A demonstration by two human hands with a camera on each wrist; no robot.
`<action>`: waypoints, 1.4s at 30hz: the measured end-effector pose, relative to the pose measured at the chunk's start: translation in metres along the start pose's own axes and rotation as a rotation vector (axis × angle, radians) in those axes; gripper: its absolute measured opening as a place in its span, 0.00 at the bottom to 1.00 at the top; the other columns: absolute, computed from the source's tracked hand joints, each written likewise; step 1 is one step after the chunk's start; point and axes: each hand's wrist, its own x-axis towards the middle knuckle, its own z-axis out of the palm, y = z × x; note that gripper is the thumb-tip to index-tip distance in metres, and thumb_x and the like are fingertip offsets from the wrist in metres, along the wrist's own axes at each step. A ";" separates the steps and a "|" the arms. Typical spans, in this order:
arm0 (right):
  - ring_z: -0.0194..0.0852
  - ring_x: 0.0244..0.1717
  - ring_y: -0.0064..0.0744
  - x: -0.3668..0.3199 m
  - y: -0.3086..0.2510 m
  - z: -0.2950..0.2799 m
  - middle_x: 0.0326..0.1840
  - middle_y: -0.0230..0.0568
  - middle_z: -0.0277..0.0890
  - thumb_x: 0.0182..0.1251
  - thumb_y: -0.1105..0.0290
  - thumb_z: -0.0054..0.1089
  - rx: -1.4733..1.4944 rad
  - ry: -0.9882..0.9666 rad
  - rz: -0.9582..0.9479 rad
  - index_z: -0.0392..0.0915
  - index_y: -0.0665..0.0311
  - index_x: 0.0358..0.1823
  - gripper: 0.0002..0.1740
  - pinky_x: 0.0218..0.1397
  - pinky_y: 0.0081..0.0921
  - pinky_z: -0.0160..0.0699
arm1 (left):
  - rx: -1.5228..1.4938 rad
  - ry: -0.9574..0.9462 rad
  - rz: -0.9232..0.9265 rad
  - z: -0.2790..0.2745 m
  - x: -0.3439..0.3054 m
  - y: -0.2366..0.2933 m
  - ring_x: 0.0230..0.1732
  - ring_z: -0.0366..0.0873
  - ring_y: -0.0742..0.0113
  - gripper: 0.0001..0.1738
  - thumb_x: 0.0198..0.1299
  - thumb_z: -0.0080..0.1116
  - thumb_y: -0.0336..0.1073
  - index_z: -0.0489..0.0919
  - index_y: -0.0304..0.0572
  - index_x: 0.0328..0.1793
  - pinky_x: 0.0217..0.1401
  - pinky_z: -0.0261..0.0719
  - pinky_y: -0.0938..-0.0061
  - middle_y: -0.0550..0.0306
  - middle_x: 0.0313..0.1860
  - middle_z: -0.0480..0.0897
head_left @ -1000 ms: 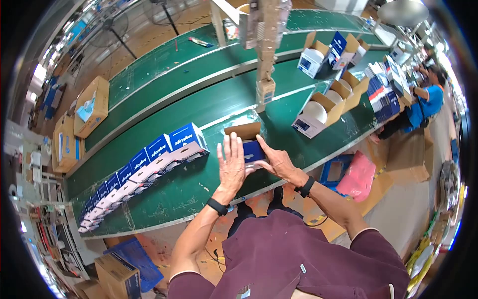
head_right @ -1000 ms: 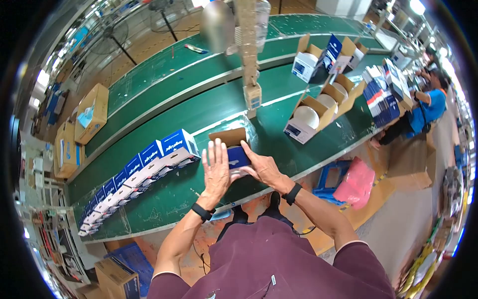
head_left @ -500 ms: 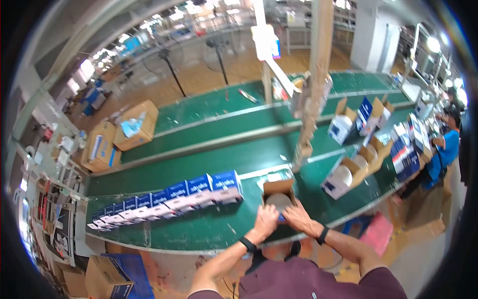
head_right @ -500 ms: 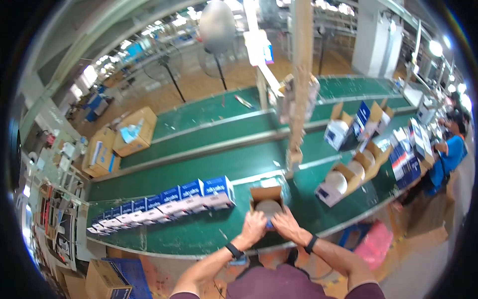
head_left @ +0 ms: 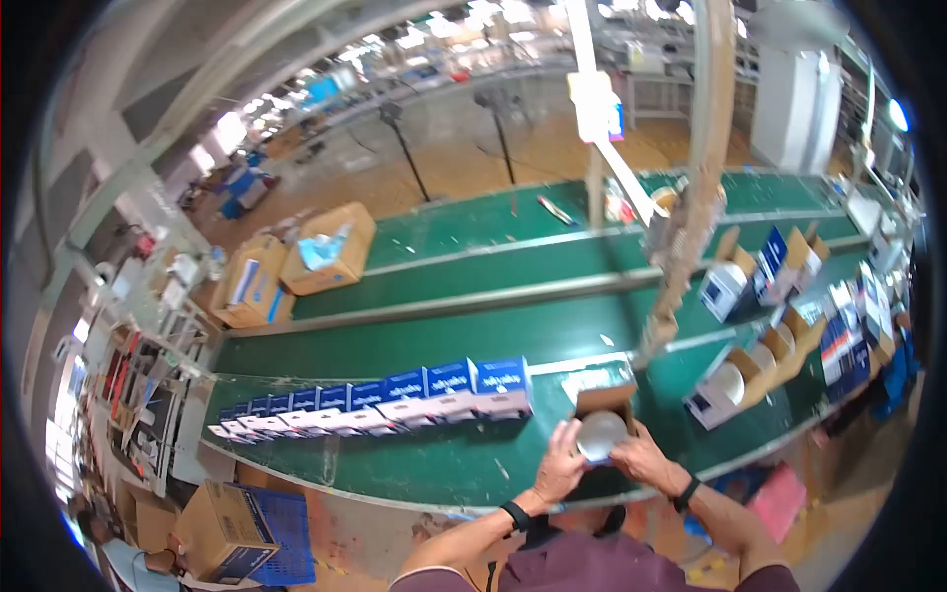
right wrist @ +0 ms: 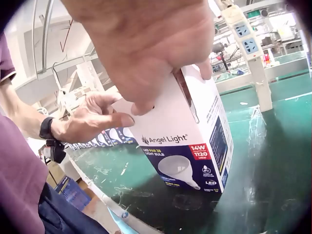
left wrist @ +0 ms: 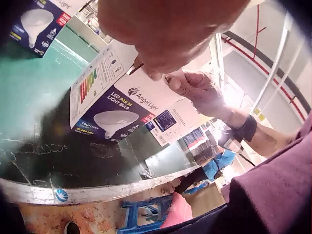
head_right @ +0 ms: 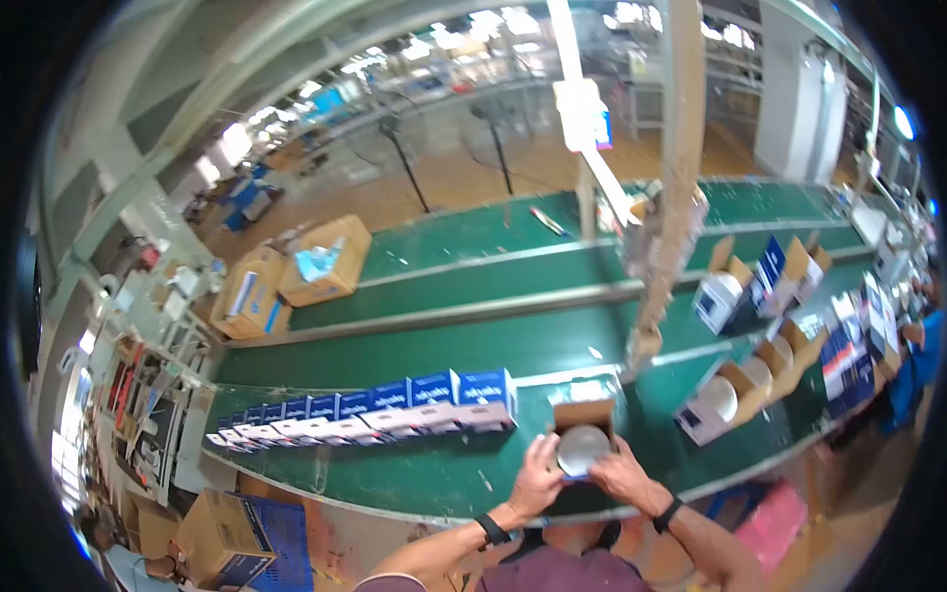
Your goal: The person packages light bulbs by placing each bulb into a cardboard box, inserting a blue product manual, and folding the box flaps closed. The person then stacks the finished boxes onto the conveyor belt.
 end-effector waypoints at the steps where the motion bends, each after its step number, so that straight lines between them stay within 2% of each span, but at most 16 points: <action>1: 0.83 0.57 0.42 0.005 -0.003 -0.008 0.46 0.38 0.85 0.66 0.60 0.70 -0.039 0.073 -0.048 0.83 0.51 0.43 0.09 0.80 0.66 0.60 | -0.028 0.048 -0.037 0.009 -0.008 0.001 0.81 0.67 0.30 0.08 0.58 0.71 0.29 0.84 0.34 0.40 0.83 0.68 0.42 0.28 0.79 0.71; 3: 0.77 0.68 0.54 0.009 -0.005 -0.025 0.52 0.47 0.85 0.65 0.59 0.73 0.125 0.227 -0.096 0.84 0.53 0.54 0.18 0.78 0.67 0.64 | -0.040 0.098 0.009 0.018 -0.003 0.000 0.78 0.71 0.27 0.05 0.56 0.64 0.23 0.81 0.27 0.37 0.82 0.71 0.45 0.23 0.77 0.72; 5: 0.73 0.72 0.59 -0.013 0.017 -0.022 0.63 0.51 0.82 0.70 0.66 0.69 0.437 0.349 0.030 0.83 0.59 0.65 0.22 0.77 0.53 0.69 | -0.095 0.006 0.071 0.014 -0.005 -0.007 0.73 0.77 0.28 0.04 0.56 0.63 0.22 0.81 0.26 0.37 0.80 0.75 0.48 0.23 0.73 0.76; 6: 0.73 0.72 0.58 -0.012 0.000 -0.052 0.70 0.53 0.79 0.72 0.68 0.67 0.326 0.453 0.366 0.80 0.63 0.69 0.25 0.77 0.47 0.70 | -0.147 -0.033 0.084 0.016 -0.011 -0.010 0.72 0.78 0.29 0.05 0.56 0.64 0.21 0.80 0.27 0.38 0.79 0.76 0.49 0.23 0.73 0.77; 7: 0.74 0.72 0.54 -0.008 0.008 -0.051 0.75 0.54 0.74 0.74 0.65 0.66 0.392 0.449 0.549 0.71 0.65 0.78 0.33 0.77 0.45 0.69 | -0.180 -0.063 0.109 0.016 -0.009 -0.015 0.72 0.79 0.31 0.06 0.55 0.64 0.21 0.80 0.28 0.39 0.78 0.77 0.51 0.24 0.72 0.77; 9: 0.65 0.81 0.46 0.001 0.031 -0.011 0.83 0.56 0.65 0.75 0.56 0.71 1.405 0.252 0.809 0.56 0.69 0.85 0.47 0.83 0.41 0.62 | -0.249 -0.158 0.135 0.012 -0.002 -0.022 0.70 0.80 0.33 0.10 0.55 0.69 0.22 0.80 0.29 0.41 0.76 0.79 0.52 0.29 0.70 0.80; 11: 0.62 0.82 0.47 0.023 0.036 0.008 0.84 0.57 0.62 0.73 0.54 0.73 1.298 0.078 0.577 0.54 0.68 0.87 0.51 0.84 0.41 0.60 | -0.321 -0.231 0.161 0.009 0.014 -0.034 0.69 0.82 0.38 0.19 0.52 0.78 0.29 0.83 0.33 0.49 0.74 0.82 0.55 0.38 0.66 0.84; 14: 0.59 0.84 0.47 0.034 0.027 0.032 0.85 0.57 0.60 0.73 0.54 0.74 1.071 0.178 0.598 0.50 0.67 0.88 0.54 0.86 0.40 0.57 | -0.332 -0.360 0.109 0.005 0.019 -0.044 0.73 0.78 0.40 0.31 0.54 0.79 0.35 0.82 0.45 0.66 0.73 0.78 0.51 0.44 0.74 0.79; 17: 0.57 0.85 0.46 0.031 0.026 0.046 0.85 0.56 0.59 0.74 0.53 0.72 1.228 0.212 0.622 0.46 0.66 0.89 0.55 0.87 0.39 0.54 | -0.161 -0.459 0.172 0.005 0.029 -0.049 0.78 0.70 0.41 0.37 0.56 0.77 0.39 0.79 0.57 0.74 0.74 0.71 0.49 0.50 0.82 0.72; 22: 0.60 0.84 0.36 0.020 0.045 0.029 0.85 0.48 0.65 0.90 0.49 0.43 1.448 0.415 0.840 0.63 0.65 0.85 0.35 0.86 0.36 0.56 | -0.019 -0.575 0.197 0.017 0.030 -0.053 0.83 0.63 0.42 0.36 0.58 0.75 0.41 0.78 0.66 0.75 0.77 0.64 0.45 0.56 0.85 0.69; 23: 0.61 0.84 0.32 0.028 0.058 -0.001 0.83 0.44 0.69 0.89 0.50 0.46 1.413 0.450 0.848 0.67 0.62 0.84 0.33 0.83 0.33 0.61 | -0.012 -0.594 0.206 0.015 0.028 -0.053 0.83 0.63 0.42 0.36 0.58 0.75 0.41 0.79 0.66 0.75 0.77 0.64 0.45 0.56 0.85 0.69; 25: 0.65 0.82 0.32 0.050 0.092 -0.034 0.81 0.41 0.72 0.86 0.50 0.53 1.523 0.347 0.554 0.75 0.62 0.78 0.30 0.80 0.32 0.66 | -0.009 -0.598 0.218 0.015 0.025 -0.054 0.82 0.64 0.41 0.36 0.59 0.75 0.40 0.78 0.63 0.76 0.78 0.64 0.46 0.54 0.85 0.70; 28: 0.67 0.82 0.35 0.093 0.110 -0.064 0.81 0.46 0.72 0.82 0.41 0.57 1.191 -0.540 0.309 0.75 0.60 0.79 0.37 0.81 0.40 0.67 | -0.112 -0.555 0.094 0.022 0.017 -0.060 0.80 0.66 0.41 0.35 0.60 0.75 0.41 0.79 0.58 0.76 0.79 0.63 0.46 0.50 0.81 0.74; 31: 0.64 0.82 0.58 0.086 0.054 -0.050 0.82 0.56 0.68 0.72 0.42 0.69 0.522 -0.314 -0.054 0.79 0.54 0.76 0.37 0.84 0.52 0.62 | -0.137 -0.543 0.123 0.025 0.017 -0.067 0.76 0.72 0.43 0.34 0.57 0.77 0.42 0.81 0.52 0.72 0.80 0.63 0.49 0.48 0.71 0.81; 34: 0.58 0.83 0.68 0.073 0.044 -0.046 0.84 0.58 0.65 0.68 0.39 0.71 0.593 -0.198 0.008 0.77 0.51 0.77 0.41 0.85 0.57 0.58 | -0.162 -0.511 0.138 0.024 0.017 -0.068 0.75 0.71 0.44 0.40 0.46 0.79 0.35 0.81 0.49 0.71 0.81 0.62 0.49 0.49 0.70 0.80; 42: 0.56 0.84 0.70 0.079 0.040 -0.070 0.85 0.61 0.61 0.68 0.37 0.69 0.490 -0.371 -0.026 0.75 0.53 0.78 0.43 0.84 0.67 0.56 | -0.153 -0.540 0.181 0.023 0.018 -0.072 0.74 0.73 0.41 0.37 0.51 0.77 0.37 0.82 0.51 0.71 0.81 0.61 0.46 0.48 0.70 0.82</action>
